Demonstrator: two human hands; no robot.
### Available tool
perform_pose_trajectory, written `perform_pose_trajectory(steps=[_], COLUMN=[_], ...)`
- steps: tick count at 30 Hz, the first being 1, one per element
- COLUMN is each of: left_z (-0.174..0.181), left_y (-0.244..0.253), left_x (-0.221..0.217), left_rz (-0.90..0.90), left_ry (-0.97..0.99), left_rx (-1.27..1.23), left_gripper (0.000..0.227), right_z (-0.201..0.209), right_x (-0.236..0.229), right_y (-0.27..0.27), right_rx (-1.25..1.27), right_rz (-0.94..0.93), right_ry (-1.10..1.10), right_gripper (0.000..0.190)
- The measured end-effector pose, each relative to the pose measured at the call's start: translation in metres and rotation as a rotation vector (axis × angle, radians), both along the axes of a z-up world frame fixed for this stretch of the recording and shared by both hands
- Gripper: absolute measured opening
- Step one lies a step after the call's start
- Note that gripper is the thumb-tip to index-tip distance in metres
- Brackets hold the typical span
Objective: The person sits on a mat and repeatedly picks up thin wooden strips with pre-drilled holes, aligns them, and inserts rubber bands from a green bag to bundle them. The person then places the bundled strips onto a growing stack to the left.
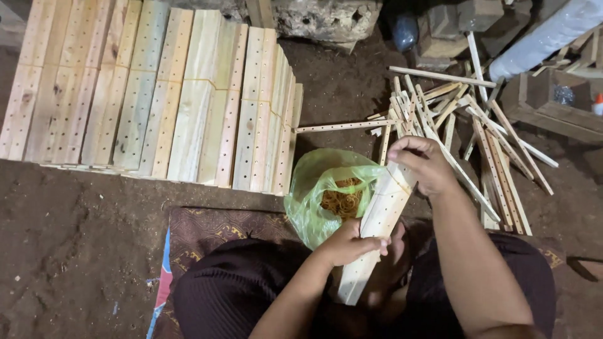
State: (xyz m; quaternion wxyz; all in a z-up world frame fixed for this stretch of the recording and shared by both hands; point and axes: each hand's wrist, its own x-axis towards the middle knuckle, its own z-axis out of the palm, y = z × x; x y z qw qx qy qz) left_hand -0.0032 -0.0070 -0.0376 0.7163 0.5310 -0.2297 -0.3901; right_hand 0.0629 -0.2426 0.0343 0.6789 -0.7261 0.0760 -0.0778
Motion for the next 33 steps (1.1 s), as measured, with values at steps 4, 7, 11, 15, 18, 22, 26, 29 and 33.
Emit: perform_pose_trajectory(steps=[4, 7, 11, 15, 18, 22, 26, 29, 33], left_z=[0.007, 0.045, 0.052, 0.065, 0.062, 0.066, 0.07, 0.054, 0.062], left_y=[-0.007, 0.005, 0.02, 0.012, 0.011, 0.013, 0.001, 0.004, 0.011], left_x=[0.001, 0.003, -0.004, -0.01, -0.013, -0.02, -0.024, -0.016, -0.023], left_rz=[-0.017, -0.048, -0.037, 0.044, 0.068, 0.011, -0.026, 0.063, 0.085], left_ry=[0.256, 0.307, -0.057, -0.031, -0.09, 0.058, 0.06, 0.074, 0.074], left_rx=[-0.209, -0.202, 0.39, 0.315, 0.425, 0.286, 0.354, 0.332, 0.323], left_gripper=[0.026, 0.035, 0.058, 0.046, 0.049, 0.047, 0.046, 0.049, 0.044], right_z=[0.011, 0.029, 0.11, 0.084, 0.021, 0.047, 0.106, 0.031, 0.003], right_x=[-0.002, -0.011, -0.007, -0.023, -0.043, -0.029, -0.018, -0.044, -0.051], right_y=[0.017, 0.007, 0.001, 0.029, 0.032, 0.007, 0.011, 0.034, 0.033], right_rx=[0.604, 0.668, 0.661, 0.445, 0.539, 0.678, 0.312, 0.314, 0.735], right_rz=[0.019, -0.092, -0.493, -0.769, -0.29, -0.336, -0.527, -0.264, -0.405], right_ry=[-0.043, -0.023, -0.053, 0.43, 0.191, 0.262, 0.448, 0.235, 0.294], right_gripper=[0.067, 0.05, 0.034, 0.028, 0.045, 0.059, 0.035, 0.042, 0.036])
